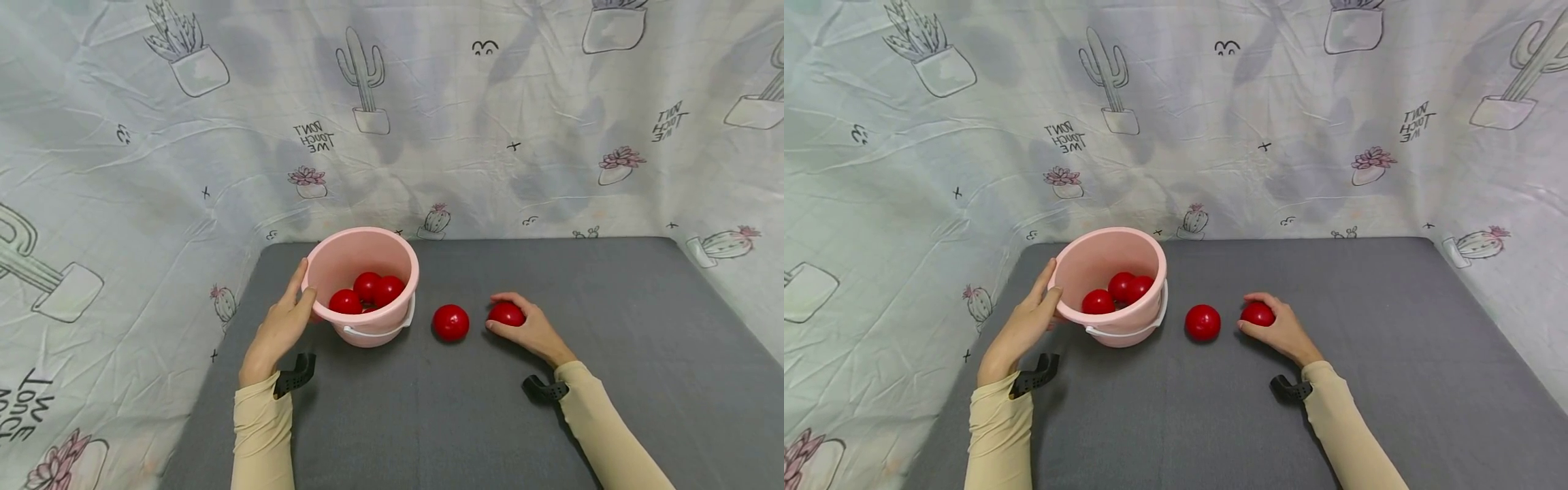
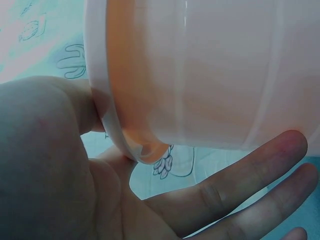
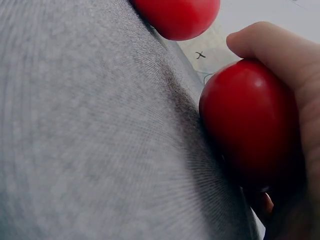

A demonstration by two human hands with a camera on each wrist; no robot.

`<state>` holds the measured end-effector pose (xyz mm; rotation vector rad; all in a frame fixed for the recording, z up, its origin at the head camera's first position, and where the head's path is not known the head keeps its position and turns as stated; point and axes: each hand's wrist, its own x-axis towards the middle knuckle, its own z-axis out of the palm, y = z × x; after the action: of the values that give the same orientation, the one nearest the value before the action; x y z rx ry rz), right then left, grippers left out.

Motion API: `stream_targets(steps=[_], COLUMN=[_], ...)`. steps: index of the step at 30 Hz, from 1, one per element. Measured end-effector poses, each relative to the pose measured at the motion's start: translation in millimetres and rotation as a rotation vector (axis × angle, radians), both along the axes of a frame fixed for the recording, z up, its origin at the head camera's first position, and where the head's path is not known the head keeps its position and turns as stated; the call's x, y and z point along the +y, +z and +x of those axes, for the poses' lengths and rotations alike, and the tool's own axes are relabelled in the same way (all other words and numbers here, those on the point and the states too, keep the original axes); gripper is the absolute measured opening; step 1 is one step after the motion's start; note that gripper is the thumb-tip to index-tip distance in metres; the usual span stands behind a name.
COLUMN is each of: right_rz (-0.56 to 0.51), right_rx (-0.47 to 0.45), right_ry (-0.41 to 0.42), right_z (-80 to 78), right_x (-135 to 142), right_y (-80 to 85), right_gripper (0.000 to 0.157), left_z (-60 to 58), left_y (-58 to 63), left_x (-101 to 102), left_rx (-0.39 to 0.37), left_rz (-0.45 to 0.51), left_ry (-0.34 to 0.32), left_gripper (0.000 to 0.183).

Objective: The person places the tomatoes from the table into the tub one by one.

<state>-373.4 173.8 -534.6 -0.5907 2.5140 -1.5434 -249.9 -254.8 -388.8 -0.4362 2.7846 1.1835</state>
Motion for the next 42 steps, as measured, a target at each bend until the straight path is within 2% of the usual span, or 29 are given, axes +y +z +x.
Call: stream_targets(steps=[12, 21, 31, 36, 42], right_rz=[-0.033, -0.032, -0.092, -0.123, -0.198], right_rx=[-0.004, 0.032, 0.045, 0.058, 0.056], right_ry=[-0.046, -0.158, -0.255, -0.278, -0.298], right_z=[-0.2, 0.3, 3.0, 4.7, 5.6], right_x=[-0.1, -0.4, 2.5, 2.9, 1.1], right_y=[-4.4, -1.3, -2.8, 6.5, 33.5], right_gripper=[0.043, 0.043, 0.045, 0.046, 0.047], left_z=[0.6, 2.3, 5.2, 5.4, 4.3], left_y=[-1.6, 0.3, -3.4, -4.1, -1.8], left_x=[0.6, 0.1, 0.7, 0.3, -0.2], left_rx=[0.002, 0.021, 0.028, 0.034, 0.025], left_rz=[0.02, 0.006, 0.008, -0.006, 0.003], left_ry=[-0.001, -0.008, -0.016, -0.003, 0.006], left_gripper=[0.06, 0.06, 0.059, 0.059, 0.059])
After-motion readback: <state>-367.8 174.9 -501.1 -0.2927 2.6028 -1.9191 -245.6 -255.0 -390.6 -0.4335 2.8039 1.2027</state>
